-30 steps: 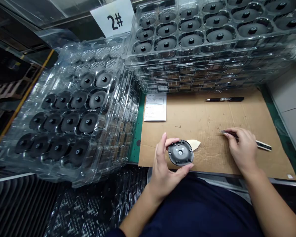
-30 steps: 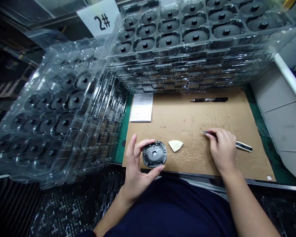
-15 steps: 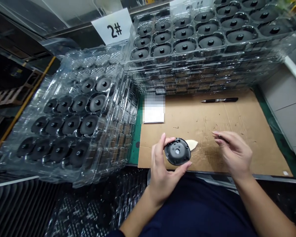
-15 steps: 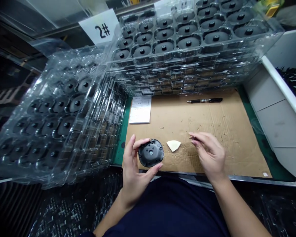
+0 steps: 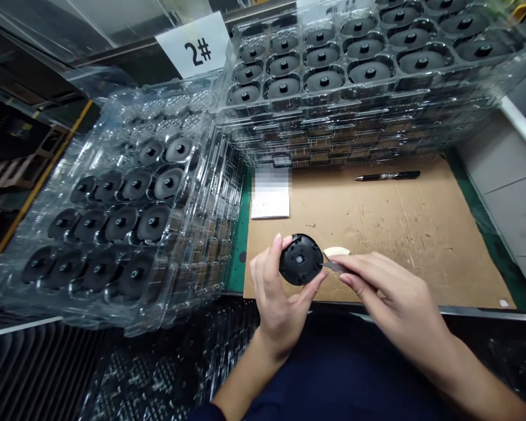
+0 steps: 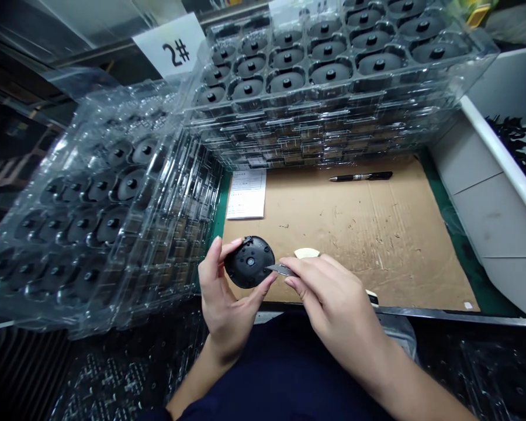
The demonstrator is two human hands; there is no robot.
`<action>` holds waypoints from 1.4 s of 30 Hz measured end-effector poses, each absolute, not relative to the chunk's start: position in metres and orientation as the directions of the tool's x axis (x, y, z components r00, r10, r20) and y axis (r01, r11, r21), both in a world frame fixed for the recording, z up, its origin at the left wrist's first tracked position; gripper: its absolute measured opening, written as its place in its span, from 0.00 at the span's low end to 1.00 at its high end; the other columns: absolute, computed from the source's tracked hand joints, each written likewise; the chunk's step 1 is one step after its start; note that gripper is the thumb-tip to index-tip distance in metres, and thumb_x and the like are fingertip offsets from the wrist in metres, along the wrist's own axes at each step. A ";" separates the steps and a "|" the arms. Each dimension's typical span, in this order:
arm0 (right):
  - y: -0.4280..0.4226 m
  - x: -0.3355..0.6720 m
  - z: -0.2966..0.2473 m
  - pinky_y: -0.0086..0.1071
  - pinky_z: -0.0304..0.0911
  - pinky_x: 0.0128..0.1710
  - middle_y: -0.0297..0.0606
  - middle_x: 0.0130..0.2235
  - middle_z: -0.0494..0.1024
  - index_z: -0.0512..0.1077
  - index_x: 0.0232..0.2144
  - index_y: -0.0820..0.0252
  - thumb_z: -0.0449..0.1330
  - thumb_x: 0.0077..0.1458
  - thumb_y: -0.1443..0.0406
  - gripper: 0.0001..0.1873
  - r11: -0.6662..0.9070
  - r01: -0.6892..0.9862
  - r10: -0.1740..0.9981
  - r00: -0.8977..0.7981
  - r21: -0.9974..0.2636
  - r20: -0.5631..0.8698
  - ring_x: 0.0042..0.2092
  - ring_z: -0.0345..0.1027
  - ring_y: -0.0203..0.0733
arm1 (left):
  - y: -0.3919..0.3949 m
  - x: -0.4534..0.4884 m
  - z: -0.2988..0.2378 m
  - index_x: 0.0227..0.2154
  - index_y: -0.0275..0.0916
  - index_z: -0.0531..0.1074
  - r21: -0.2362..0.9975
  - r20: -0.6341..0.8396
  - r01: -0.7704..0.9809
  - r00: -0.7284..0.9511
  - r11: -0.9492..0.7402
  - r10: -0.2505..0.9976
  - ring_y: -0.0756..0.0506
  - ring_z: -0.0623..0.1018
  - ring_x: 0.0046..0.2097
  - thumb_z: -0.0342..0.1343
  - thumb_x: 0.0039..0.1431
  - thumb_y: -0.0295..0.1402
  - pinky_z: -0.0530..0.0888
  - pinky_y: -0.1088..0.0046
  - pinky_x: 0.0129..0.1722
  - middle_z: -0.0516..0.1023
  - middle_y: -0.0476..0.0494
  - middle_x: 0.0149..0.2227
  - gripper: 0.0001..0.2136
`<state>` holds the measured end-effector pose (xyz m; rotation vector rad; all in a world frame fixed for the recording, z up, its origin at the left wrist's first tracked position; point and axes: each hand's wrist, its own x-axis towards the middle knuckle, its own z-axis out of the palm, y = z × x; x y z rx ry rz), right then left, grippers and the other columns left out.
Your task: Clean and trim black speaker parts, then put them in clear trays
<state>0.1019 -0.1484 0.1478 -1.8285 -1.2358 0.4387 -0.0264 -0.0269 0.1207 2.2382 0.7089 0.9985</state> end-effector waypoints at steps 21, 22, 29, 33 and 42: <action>-0.152 0.104 0.150 0.24 0.62 0.42 0.29 0.40 0.76 0.70 0.45 0.54 0.56 0.57 0.69 0.13 -0.126 0.673 0.925 0.344 -0.728 0.158 0.39 0.68 0.30 | -0.023 -0.027 0.120 0.61 0.36 0.49 0.517 0.598 0.235 0.588 -0.823 0.544 0.41 0.70 0.48 0.68 0.39 0.27 0.67 0.60 0.50 0.70 0.35 0.48 0.46; -0.154 0.106 0.150 0.24 0.61 0.42 0.29 0.40 0.76 0.71 0.45 0.54 0.56 0.57 0.69 0.13 -0.146 0.671 0.912 0.375 -0.727 0.164 0.40 0.68 0.29 | -0.023 -0.027 0.120 0.61 0.35 0.49 0.511 0.601 0.239 0.588 -0.826 0.542 0.41 0.70 0.48 0.69 0.39 0.27 0.68 0.60 0.50 0.70 0.35 0.48 0.46; -0.165 0.127 0.116 0.24 0.63 0.43 0.28 0.42 0.76 0.71 0.44 0.51 0.55 0.58 0.63 0.11 -0.330 0.662 0.837 0.535 -0.673 0.115 0.43 0.69 0.31 | -0.027 -0.025 0.118 0.62 0.39 0.47 0.600 0.539 0.218 0.601 -0.770 0.590 0.41 0.70 0.49 0.69 0.38 0.28 0.69 0.58 0.51 0.69 0.36 0.48 0.48; -0.174 0.148 0.071 0.35 0.65 0.44 0.36 0.40 0.76 0.73 0.42 0.55 0.53 0.59 0.61 0.13 -0.476 0.687 0.795 0.603 -0.549 0.064 0.43 0.69 0.41 | -0.030 -0.026 0.119 0.62 0.40 0.47 0.665 0.487 0.202 0.613 -0.719 0.622 0.40 0.70 0.50 0.69 0.39 0.26 0.67 0.57 0.54 0.68 0.36 0.49 0.48; -0.175 0.134 0.079 0.42 0.59 0.53 0.42 0.57 0.63 0.59 0.58 0.52 0.53 0.58 0.63 0.25 -0.340 0.701 0.799 0.566 -0.627 0.200 0.55 0.59 0.47 | -0.040 -0.023 0.125 0.61 0.45 0.49 0.881 0.227 0.179 0.654 -0.439 0.722 0.41 0.69 0.54 0.66 0.44 0.28 0.65 0.58 0.56 0.68 0.38 0.51 0.42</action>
